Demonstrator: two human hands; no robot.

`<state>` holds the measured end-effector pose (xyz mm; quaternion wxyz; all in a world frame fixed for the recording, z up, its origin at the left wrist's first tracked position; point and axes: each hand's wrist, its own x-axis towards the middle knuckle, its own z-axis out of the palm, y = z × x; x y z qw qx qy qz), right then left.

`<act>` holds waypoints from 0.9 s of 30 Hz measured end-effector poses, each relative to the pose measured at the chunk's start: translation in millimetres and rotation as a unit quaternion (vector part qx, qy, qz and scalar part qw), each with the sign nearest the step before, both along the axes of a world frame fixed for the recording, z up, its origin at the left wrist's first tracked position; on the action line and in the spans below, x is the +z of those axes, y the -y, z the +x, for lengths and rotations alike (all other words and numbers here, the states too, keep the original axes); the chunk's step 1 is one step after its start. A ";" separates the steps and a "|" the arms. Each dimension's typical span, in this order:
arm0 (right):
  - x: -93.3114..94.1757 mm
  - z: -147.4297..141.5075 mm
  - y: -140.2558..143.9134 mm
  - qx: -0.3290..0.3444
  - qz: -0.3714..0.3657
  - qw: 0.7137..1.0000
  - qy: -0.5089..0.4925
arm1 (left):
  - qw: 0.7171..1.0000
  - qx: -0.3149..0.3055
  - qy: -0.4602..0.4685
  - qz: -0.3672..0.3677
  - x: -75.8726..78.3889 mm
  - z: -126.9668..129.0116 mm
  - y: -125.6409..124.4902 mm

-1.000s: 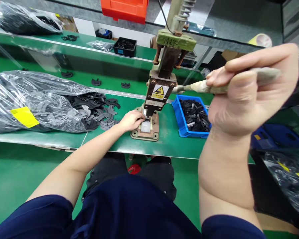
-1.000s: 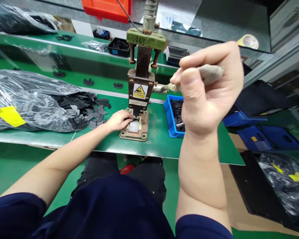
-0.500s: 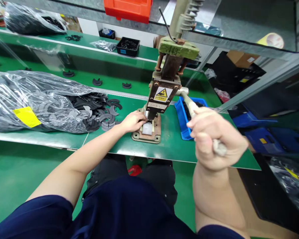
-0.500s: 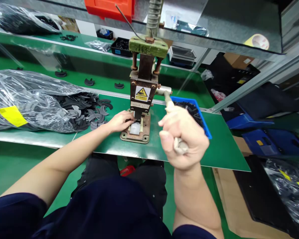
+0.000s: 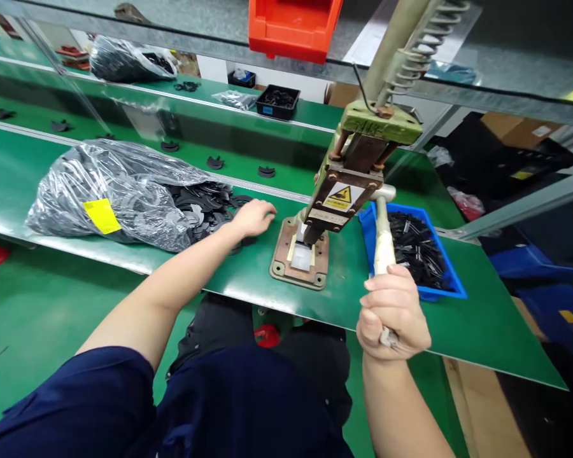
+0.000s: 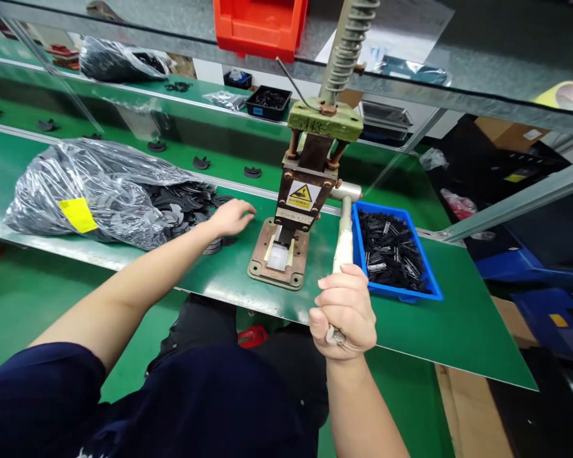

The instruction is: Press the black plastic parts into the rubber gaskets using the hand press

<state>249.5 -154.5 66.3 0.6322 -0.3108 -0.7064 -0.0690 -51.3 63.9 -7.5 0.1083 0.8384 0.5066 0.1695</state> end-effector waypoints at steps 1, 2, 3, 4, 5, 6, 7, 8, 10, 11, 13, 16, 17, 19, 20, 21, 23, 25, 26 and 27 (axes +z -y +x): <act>-1.4 -0.1 -0.4 -0.004 0.002 1.000 -0.002 | 0.998 0.039 -0.043 0.002 1.9 -15.0 -16.2; -2.6 -0.4 -0.6 -0.006 0.006 1.000 -0.005 | 0.994 0.066 -0.084 0.000 4.0 -29.2 -32.4; -3.4 -0.8 -0.6 -0.007 0.007 1.000 -0.009 | 0.989 0.080 -0.124 -0.007 6.2 -41.6 -47.8; -3.9 -1.3 -0.4 -0.008 0.008 1.000 -0.013 | 0.983 0.088 -0.162 -0.021 8.4 -51.4 -61.5; -4.2 -1.7 -0.2 -0.008 0.008 1.000 -0.014 | 0.975 0.093 -0.198 -0.035 10.4 -58.3 -73.3; -4.2 -2.0 0.1 -0.009 0.007 1.000 -0.015 | 0.967 0.096 -0.232 -0.050 12.0 -62.2 -83.0; -4.1 -2.3 0.3 -0.010 0.004 1.000 -0.013 | 0.957 0.099 -0.263 -0.066 13.2 -63.3 -90.8; -4.0 -2.5 0.5 -0.011 0.003 1.000 -0.011 | 0.948 0.102 -0.290 -0.081 13.8 -62.1 -97.1; -3.8 -2.8 0.7 -0.014 0.004 1.000 -0.010 | 0.936 0.106 -0.318 -0.108 13.0 -55.9 -106.6; -3.7 -3.0 0.9 -0.015 0.005 1.000 -0.012 | 0.935 0.108 -0.315 -0.122 11.8 -52.1 -110.6; -3.6 -3.5 1.2 -0.017 0.006 1.000 -0.016 | 0.940 0.111 -0.287 -0.151 7.8 -45.0 -117.8; -3.5 -4.3 1.7 -0.018 0.002 1.000 -0.014 | 0.947 0.091 -0.253 -0.177 0.1 -36.8 -124.2; -3.3 -4.5 1.7 -0.018 0.003 1.000 -0.013 | 0.948 0.078 -0.250 -0.178 -2.5 -34.1 -124.1; -3.1 -4.6 1.5 -0.020 0.008 1.000 -0.015 | 0.952 0.050 -0.247 -0.172 -6.8 -27.7 -120.1; -3.0 -4.5 1.3 -0.020 0.009 1.000 -0.015 | 0.956 0.038 -0.241 -0.166 -8.3 -24.0 -116.4; -2.9 -4.2 1.1 -0.018 0.010 1.000 -0.014 | 0.960 0.027 -0.230 -0.159 -9.3 -20.2 -112.0; -2.8 -3.4 0.7 -0.016 0.011 1.000 -0.011 | 0.969 0.013 -0.197 -0.151 -9.9 -13.2 -103.0; -2.8 -2.5 0.5 -0.016 0.007 1.000 -0.006 | 0.975 0.009 -0.164 -0.153 -8.8 -8.7 -96.0; -2.7 -2.1 0.6 -0.017 0.005 1.000 -0.004 | 0.975 0.010 -0.156 -0.157 -8.0 -7.7 -93.5; -2.7 -1.9 0.7 -0.017 0.002 1.000 -0.004 | 0.974 0.010 -0.156 -0.162 -7.3 -7.4 -91.7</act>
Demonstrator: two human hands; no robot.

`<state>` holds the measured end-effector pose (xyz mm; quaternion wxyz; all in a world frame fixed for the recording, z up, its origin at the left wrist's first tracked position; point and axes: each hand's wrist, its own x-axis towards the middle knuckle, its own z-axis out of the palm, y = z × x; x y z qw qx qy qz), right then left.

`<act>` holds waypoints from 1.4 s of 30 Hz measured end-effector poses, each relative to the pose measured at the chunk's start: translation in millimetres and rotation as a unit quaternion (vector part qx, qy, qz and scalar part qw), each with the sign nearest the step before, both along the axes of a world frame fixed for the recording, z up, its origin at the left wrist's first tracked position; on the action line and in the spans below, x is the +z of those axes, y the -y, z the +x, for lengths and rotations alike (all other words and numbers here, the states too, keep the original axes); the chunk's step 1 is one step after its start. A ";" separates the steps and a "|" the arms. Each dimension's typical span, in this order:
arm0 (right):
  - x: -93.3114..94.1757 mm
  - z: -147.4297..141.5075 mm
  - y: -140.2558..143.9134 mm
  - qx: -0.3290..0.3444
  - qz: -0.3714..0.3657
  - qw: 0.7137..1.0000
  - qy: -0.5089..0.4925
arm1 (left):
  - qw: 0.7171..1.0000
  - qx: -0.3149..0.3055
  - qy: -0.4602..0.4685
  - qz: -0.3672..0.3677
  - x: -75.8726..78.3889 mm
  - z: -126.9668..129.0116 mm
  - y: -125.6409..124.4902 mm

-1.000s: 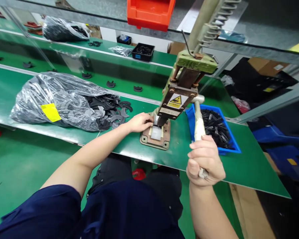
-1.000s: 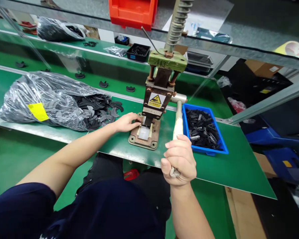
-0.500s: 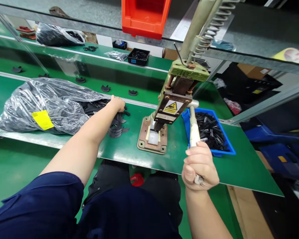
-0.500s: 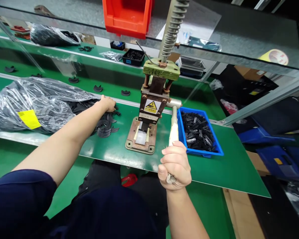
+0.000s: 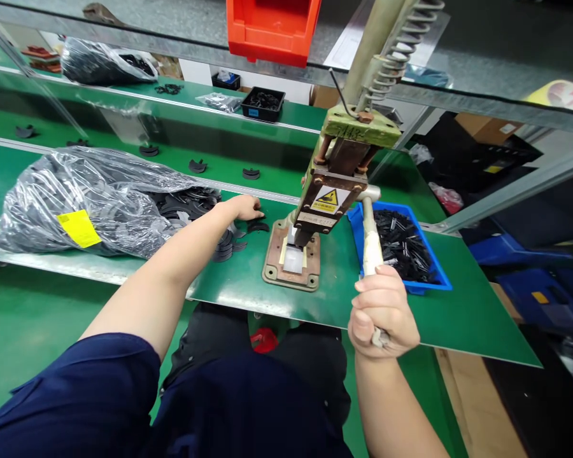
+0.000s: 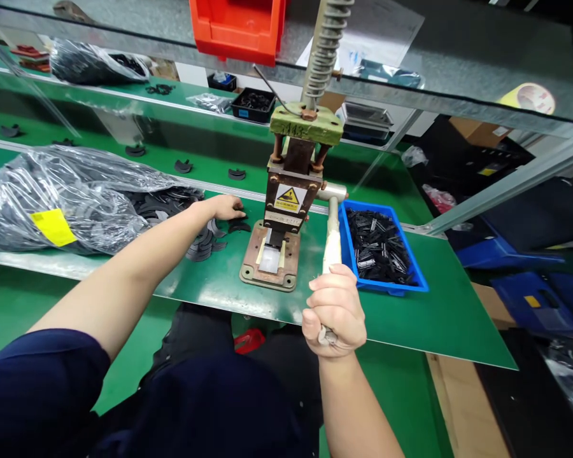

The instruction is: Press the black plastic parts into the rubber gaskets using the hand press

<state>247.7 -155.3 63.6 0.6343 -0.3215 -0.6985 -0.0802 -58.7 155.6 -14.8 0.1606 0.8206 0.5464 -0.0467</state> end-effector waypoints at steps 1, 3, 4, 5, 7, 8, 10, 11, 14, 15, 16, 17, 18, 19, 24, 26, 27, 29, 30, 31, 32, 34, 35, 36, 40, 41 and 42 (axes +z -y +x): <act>0.1 0.0 0.2 0.001 -0.002 1.000 0.000 | 1.000 -0.002 -0.005 -0.004 0.6 -0.1 1.5; 0.3 -0.6 0.7 0.000 -0.004 1.000 -0.002 | 1.000 -0.007 -0.023 -0.007 0.9 -0.6 4.1; 0.5 -1.1 0.8 0.000 -0.006 1.000 -0.004 | 1.000 -0.008 -0.028 -0.008 0.7 -0.5 5.5; 0.7 -1.7 0.9 0.000 -0.008 1.000 -0.007 | 0.999 -0.009 -0.030 -0.008 0.3 -0.1 7.0; 1.1 -2.8 0.9 0.002 -0.011 1.000 -0.012 | 0.999 -0.008 -0.027 -0.016 -0.5 1.2 9.7; 1.3 -3.1 0.7 0.004 -0.010 1.000 -0.014 | 0.999 -0.006 -0.026 -0.023 -0.8 1.7 10.9; 2.0 -3.3 0.5 0.009 -0.006 1.000 -0.014 | 0.999 -0.001 -0.023 -0.039 -0.5 1.7 12.4; 2.3 -3.1 0.4 0.012 -0.004 1.000 -0.011 | 0.999 0.002 -0.019 -0.045 0.3 0.8 12.9; 2.9 -2.6 0.1 0.018 -0.005 1.000 -0.004 | 0.999 0.008 0.011 -0.045 6.2 -5.7 15.8; 2.9 -2.6 0.0 0.020 -0.005 1.000 -0.002 | 0.999 0.012 0.027 -0.037 9.1 -8.4 18.2; 2.7 -2.7 -0.1 0.021 -0.004 1.000 -0.004 | 0.998 0.018 0.050 -0.029 12.2 -10.7 21.8; 2.3 -2.9 -0.2 0.021 -0.003 1.000 -0.006 | 0.996 0.028 0.083 -0.025 15.3 -12.0 27.2; 2.0 -3.2 -0.3 0.021 -0.002 1.000 -0.007 | 0.991 0.044 0.126 -0.028 18.0 -11.8 34.6; 1.7 -3.5 -0.3 0.022 0.001 1.000 -0.009 | 0.981 0.065 0.180 -0.037 20.1 -9.9 44.1; 2.2 -5.6 -0.7 0.039 0.008 0.999 -0.022 | 0.867 0.186 0.431 -0.168 20.0 27.0 113.1; 2.8 -6.2 -1.0 0.047 0.012 0.999 -0.025 | 0.827 0.198 0.469 -0.237 18.1 46.0 137.2; 3.1 -6.5 -1.1 0.049 0.013 0.998 -0.025 | 0.818 0.193 0.478 -0.255 17.6 54.2 145.7; 3.3 -6.8 -1.2 0.049 0.014 0.998 -0.024 | 0.822 0.176 0.479 -0.253 17.7 67.0 154.8; 3.3 -6.8 -1.0 0.050 0.014 0.998 -0.023 | 0.832 0.172 0.470 -0.239 18.2 71.5 155.8; 3.3 -6.8 -0.8 0.050 0.013 0.998 -0.023 | 0.843 0.172 0.457 -0.226 19.0 75.0 155.2; 3.2 -6.6 -0.6 0.050 0.011 0.998 -0.021 | 0.853 0.170 0.442 -0.218 19.9 77.7 153.5; 3.0 -6.2 -0.1 0.047 0.005 0.999 -0.017 | 0.869 0.163 0.416 -0.212 21.4 81.7 148.7; 2.8 -5.9 0.0 0.046 0.003 0.999 -0.015 | 0.876 0.155 0.406 -0.211 21.9 83.1 146.4; 2.5 -5.6 -0.1 0.046 0.003 0.999 -0.013 | 0.882 0.142 0.398 -0.209 21.9 84.4 144.4; 1.2 -5.0 -1.5 0.051 0.015 0.998 -0.015 | 0.896 0.088 0.380 -0.212 19.3 87.5 138.4; 1.1 -5.2 -1.9 0.054 0.018 0.998 -0.016 | 0.896 0.080 0.378 -0.220 18.4 87.7 137.0; 1.0 -5.5 -2.2 0.055 0.020 0.998 -0.018 | 0.895 0.075 0.376 -0.227 17.9 87.8 135.6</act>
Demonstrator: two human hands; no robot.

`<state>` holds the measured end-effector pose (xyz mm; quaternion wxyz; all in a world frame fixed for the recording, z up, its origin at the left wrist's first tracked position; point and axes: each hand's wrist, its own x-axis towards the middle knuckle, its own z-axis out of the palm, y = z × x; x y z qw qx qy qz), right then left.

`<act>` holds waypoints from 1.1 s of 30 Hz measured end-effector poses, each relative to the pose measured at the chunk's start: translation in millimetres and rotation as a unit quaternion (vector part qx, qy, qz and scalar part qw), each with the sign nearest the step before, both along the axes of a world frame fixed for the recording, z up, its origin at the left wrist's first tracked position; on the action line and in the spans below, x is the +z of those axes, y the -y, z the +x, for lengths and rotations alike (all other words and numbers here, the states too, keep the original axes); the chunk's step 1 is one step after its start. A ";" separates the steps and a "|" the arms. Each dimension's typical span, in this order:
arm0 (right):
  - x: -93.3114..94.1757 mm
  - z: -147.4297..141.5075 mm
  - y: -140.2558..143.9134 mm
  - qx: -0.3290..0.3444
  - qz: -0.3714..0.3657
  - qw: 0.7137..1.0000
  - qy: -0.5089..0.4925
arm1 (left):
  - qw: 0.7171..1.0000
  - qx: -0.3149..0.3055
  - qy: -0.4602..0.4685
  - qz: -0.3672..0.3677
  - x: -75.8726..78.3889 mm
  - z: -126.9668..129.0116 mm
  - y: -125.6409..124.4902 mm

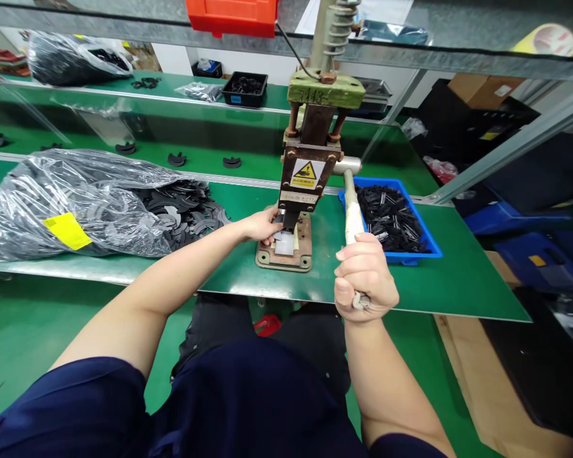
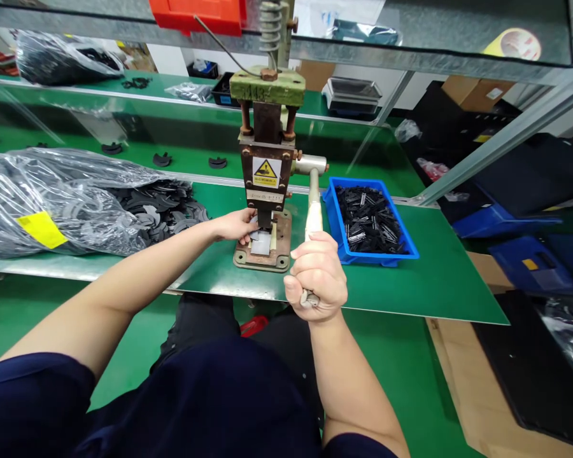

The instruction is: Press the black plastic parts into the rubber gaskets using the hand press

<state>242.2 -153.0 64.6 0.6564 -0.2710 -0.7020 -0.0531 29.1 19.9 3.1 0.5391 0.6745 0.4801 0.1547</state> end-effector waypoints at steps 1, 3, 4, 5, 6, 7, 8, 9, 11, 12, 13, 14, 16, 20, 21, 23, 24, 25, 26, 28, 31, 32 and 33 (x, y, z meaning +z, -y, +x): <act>0.0 -0.4 -0.2 0.001 0.001 1.000 -0.001 | 1.000 -0.004 -0.003 -0.005 -0.2 0.0 -1.5; 0.1 -1.6 -0.2 -0.001 -0.001 1.000 -0.004 | 1.000 -0.009 -0.006 -0.018 0.8 0.4 -4.8; 0.1 -2.2 0.0 -0.004 -0.002 1.000 -0.007 | 0.999 -0.012 -0.006 -0.030 1.8 1.0 -6.5; 0.0 -2.7 0.2 -0.008 -0.004 1.000 -0.011 | 0.999 -0.015 -0.005 -0.044 3.0 2.0 -8.0; -0.2 -3.1 0.5 -0.011 -0.005 1.000 -0.015 | 0.998 -0.018 -0.005 -0.060 4.1 3.5 -9.2; -0.4 -3.4 0.8 -0.013 -0.004 1.000 -0.016 | 0.997 -0.017 -0.007 -0.074 5.1 5.3 -10.0; -0.7 -3.5 1.0 -0.013 -0.004 1.000 -0.017 | 0.996 -0.011 -0.012 -0.082 5.8 7.5 -10.0; -1.1 -3.4 1.2 -0.013 -0.004 1.000 -0.017 | 0.996 -0.002 -0.020 -0.085 6.2 9.7 -9.4; -1.6 -2.9 1.3 -0.011 -0.005 1.000 -0.014 | 0.996 0.019 -0.033 -0.077 6.3 13.6 -5.7; -1.8 -2.5 1.1 -0.010 -0.005 1.000 -0.013 | 0.996 0.030 -0.036 -0.070 6.1 14.9 -2.9; -1.9 -2.2 0.9 -0.010 -0.005 1.000 -0.012 | 0.997 0.039 -0.036 -0.062 5.8 15.7 0.3; -1.9 -1.8 0.6 -0.009 -0.004 1.000 -0.010 | 0.997 0.047 -0.035 -0.055 5.6 15.9 3.8; -1.9 -1.1 -0.1 -0.005 0.000 1.000 -0.007 | 0.996 0.061 -0.041 -0.043 5.4 15.0 10.9; -1.7 0.2 -0.2 -0.001 0.000 1.000 -0.003 | 0.994 0.104 -0.009 -0.034 8.2 7.1 21.8; -1.7 0.5 0.1 -0.001 -0.002 1.000 -0.002 | 0.994 0.098 0.027 -0.046 9.9 2.4 22.6; -1.7 0.8 0.6 -0.004 -0.005 1.000 0.000 | 0.991 0.049 0.097 -0.077 14.6 -12.8 19.9; -1.7 0.8 0.7 -0.006 -0.007 1.000 -0.002 | 0.990 0.023 0.115 -0.077 17.1 -23.6 16.1; -1.6 0.8 0.5 -0.007 -0.007 1.000 -0.003 | 0.992 0.012 0.111 -0.054 19.6 -36.3 10.7; -1.5 0.7 0.1 -0.008 -0.006 1.000 -0.006 | 0.996 0.020 0.084 -0.007 21.6 -50.5 4.2; -1.5 0.5 -1.3 -0.005 0.002 1.000 -0.009 | 0.990 0.063 -0.030 0.122 23.0 -80.1 -9.7; -2.0 0.0 -3.8 -0.003 0.013 1.000 -0.011 | 0.943 0.037 -0.226 0.240 16.0 -112.7 -24.5; -2.2 -0.2 -4.3 -0.004 0.013 1.000 -0.013 | 0.929 0.004 -0.271 0.254 11.3 -117.6 -26.7; -2.4 -0.4 -4.6 -0.006 0.013 1.000 -0.014 | 0.916 -0.027 -0.303 0.262 6.0 -119.2 -27.7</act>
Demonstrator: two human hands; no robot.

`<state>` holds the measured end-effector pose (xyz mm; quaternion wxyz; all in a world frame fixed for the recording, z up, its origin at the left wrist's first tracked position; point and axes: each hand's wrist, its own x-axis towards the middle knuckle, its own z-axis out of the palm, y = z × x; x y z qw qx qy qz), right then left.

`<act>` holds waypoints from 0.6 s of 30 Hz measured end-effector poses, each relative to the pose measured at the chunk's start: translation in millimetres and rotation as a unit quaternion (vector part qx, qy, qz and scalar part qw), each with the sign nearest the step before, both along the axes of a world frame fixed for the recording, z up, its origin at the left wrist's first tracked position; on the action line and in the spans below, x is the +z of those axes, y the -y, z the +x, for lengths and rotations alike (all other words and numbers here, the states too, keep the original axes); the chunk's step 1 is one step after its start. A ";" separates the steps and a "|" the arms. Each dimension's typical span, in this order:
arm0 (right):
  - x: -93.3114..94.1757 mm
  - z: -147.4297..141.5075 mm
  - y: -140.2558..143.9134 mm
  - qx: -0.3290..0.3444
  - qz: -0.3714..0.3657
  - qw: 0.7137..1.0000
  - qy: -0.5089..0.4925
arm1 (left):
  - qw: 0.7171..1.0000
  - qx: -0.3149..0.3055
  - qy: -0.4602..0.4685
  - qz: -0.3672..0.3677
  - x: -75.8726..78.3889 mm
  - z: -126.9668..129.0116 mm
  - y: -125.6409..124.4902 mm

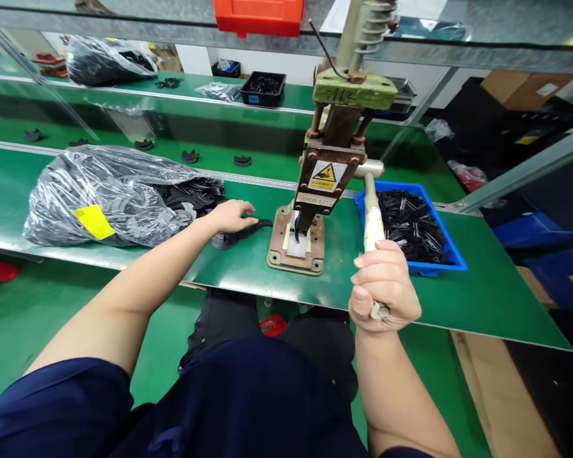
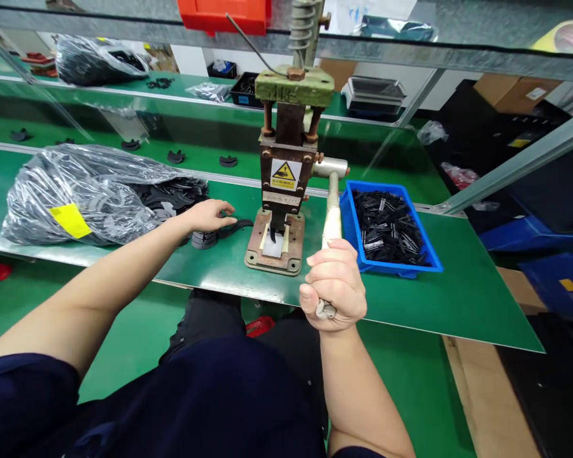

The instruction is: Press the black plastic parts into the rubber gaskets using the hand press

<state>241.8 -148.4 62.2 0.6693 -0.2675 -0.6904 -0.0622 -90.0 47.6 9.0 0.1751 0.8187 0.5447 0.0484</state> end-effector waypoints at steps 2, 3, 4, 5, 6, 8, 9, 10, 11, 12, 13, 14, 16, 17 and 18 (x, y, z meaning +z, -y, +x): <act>-0.1 -0.2 0.1 -0.005 -0.001 1.000 0.001 | 0.998 -0.032 -0.056 0.010 -11.0 5.0 0.3; 0.1 -0.1 0.5 -0.008 -0.001 1.000 0.002 | 0.996 -0.039 -0.073 0.014 -15.7 10.1 0.9; 0.6 0.1 1.0 -0.010 -0.003 1.000 0.005 | 0.995 -0.042 -0.084 0.015 -19.3 16.1 1.3; 1.3 0.3 1.6 -0.012 -0.008 1.000 0.008 | 0.995 -0.040 -0.090 0.010 -21.7 22.2 1.4; 2.2 0.5 2.2 -0.015 -0.013 1.000 0.011 | 0.995 -0.035 -0.092 -0.003 -22.8 28.0 0.9; 4.1 0.8 3.2 -0.018 -0.020 1.000 0.016 | 0.995 -0.020 -0.089 -0.042 -21.6 37.2 -1.8; 4.9 0.7 3.5 -0.019 -0.019 0.999 0.017 | 0.994 -0.016 -0.086 -0.061 -19.7 40.5 -3.7; 5.5 0.5 3.5 -0.020 -0.018 1.000 0.016 | 0.993 -0.017 -0.084 -0.076 -17.4 42.9 -5.8; 5.8 0.3 3.3 -0.020 -0.016 1.000 0.015 | 0.993 -0.021 -0.083 -0.086 -15.1 44.6 -7.9; 5.7 0.0 2.9 -0.021 -0.014 1.000 0.014 | 0.992 -0.027 -0.084 -0.093 -13.0 45.6 -9.7; 5.5 -0.3 2.3 -0.021 -0.013 1.000 0.012 | 0.991 -0.033 -0.084 -0.096 -11.4 46.0 -11.2; 5.0 -0.5 1.7 -0.020 -0.008 1.000 0.011 | 0.991 -0.039 -0.082 -0.099 -10.4 45.9 -12.1; 4.1 -0.7 0.6 -0.016 -0.001 1.000 0.011 | 0.991 -0.048 -0.068 -0.100 -10.6 44.5 -11.7; 3.7 -0.8 0.2 -0.014 0.002 1.000 0.011 | 0.992 -0.054 -0.057 -0.097 -11.6 43.1 -10.4; 3.4 -0.9 0.0 -0.012 0.003 1.000 0.011 | 0.993 -0.062 -0.044 -0.093 -12.9 41.5 -8.3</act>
